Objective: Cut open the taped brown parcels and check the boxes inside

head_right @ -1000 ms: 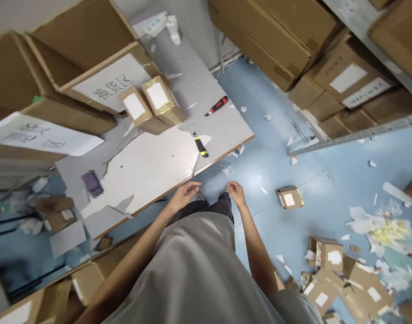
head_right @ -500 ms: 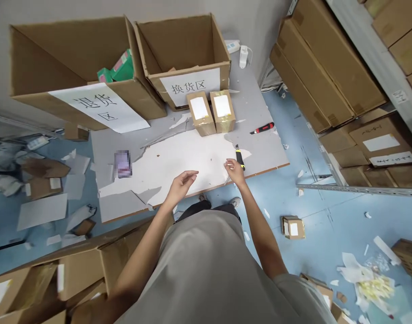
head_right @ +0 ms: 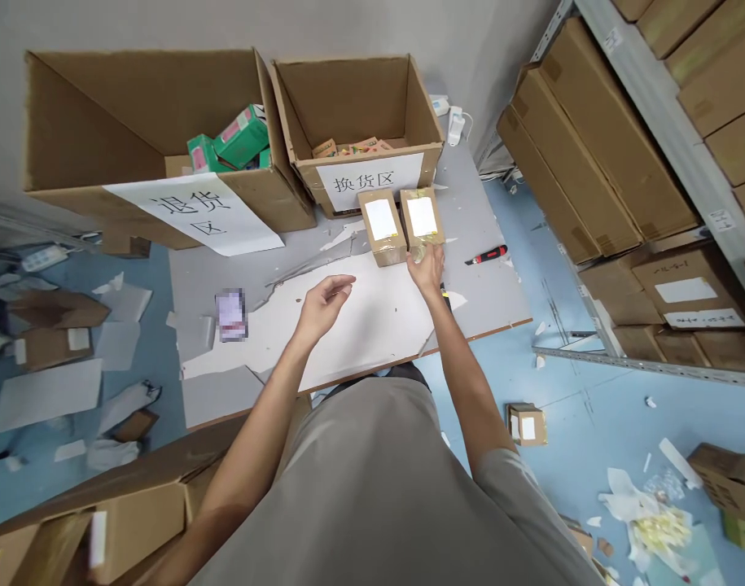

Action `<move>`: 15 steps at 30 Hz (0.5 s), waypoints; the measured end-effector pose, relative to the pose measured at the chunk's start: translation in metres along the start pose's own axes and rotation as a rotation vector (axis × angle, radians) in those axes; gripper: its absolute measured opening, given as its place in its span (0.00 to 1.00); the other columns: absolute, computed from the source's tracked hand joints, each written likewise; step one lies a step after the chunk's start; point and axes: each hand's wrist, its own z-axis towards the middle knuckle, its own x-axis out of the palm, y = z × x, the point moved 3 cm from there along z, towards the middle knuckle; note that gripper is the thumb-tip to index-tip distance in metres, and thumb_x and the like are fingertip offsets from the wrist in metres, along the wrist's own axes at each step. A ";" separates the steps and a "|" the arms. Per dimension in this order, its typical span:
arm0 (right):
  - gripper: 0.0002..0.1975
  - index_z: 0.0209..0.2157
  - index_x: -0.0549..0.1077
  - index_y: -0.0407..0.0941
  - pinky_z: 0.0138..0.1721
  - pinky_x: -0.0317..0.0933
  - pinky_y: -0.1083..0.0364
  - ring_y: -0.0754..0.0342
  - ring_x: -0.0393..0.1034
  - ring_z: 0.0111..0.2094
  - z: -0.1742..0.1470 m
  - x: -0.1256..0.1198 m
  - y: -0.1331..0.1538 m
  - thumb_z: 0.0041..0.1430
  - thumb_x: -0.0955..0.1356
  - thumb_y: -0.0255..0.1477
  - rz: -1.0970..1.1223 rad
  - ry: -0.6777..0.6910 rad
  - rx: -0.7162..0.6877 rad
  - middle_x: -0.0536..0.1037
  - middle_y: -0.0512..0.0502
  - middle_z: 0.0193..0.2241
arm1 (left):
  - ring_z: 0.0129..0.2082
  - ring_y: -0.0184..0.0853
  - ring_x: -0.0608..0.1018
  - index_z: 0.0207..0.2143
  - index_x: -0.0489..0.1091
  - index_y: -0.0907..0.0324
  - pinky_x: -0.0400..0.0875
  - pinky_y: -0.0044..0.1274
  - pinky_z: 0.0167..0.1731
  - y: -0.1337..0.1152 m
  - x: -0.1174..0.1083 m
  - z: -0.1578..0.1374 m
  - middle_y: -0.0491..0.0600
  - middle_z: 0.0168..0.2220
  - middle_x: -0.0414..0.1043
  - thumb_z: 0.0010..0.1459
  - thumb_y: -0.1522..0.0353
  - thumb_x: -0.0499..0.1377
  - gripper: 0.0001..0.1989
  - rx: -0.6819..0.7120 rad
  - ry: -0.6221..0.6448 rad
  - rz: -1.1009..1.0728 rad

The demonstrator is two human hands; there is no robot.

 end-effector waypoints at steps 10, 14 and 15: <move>0.40 0.70 0.62 0.37 0.77 0.55 0.28 0.25 0.40 0.83 0.067 0.026 -0.002 0.63 0.76 0.37 -0.143 0.079 0.163 0.48 0.14 0.81 | 0.58 0.45 0.86 0.54 0.82 0.56 0.80 0.38 0.63 0.002 0.042 0.012 0.56 0.59 0.85 0.69 0.59 0.63 0.17 -0.132 -0.158 -0.021; 0.44 0.69 0.58 0.39 0.74 0.60 0.29 0.24 0.40 0.83 0.077 0.029 -0.004 0.59 0.79 0.36 -0.147 0.084 0.217 0.46 0.12 0.81 | 0.59 0.47 0.85 0.54 0.82 0.56 0.79 0.39 0.64 0.017 0.060 0.001 0.57 0.58 0.85 0.68 0.57 0.64 0.18 -0.200 -0.182 -0.045; 0.44 0.69 0.58 0.41 0.73 0.62 0.29 0.25 0.43 0.82 0.079 0.027 -0.003 0.58 0.79 0.35 -0.146 0.090 0.218 0.48 0.13 0.80 | 0.59 0.47 0.85 0.53 0.82 0.56 0.79 0.39 0.64 0.021 0.063 -0.002 0.58 0.58 0.86 0.68 0.57 0.64 0.18 -0.219 -0.180 -0.044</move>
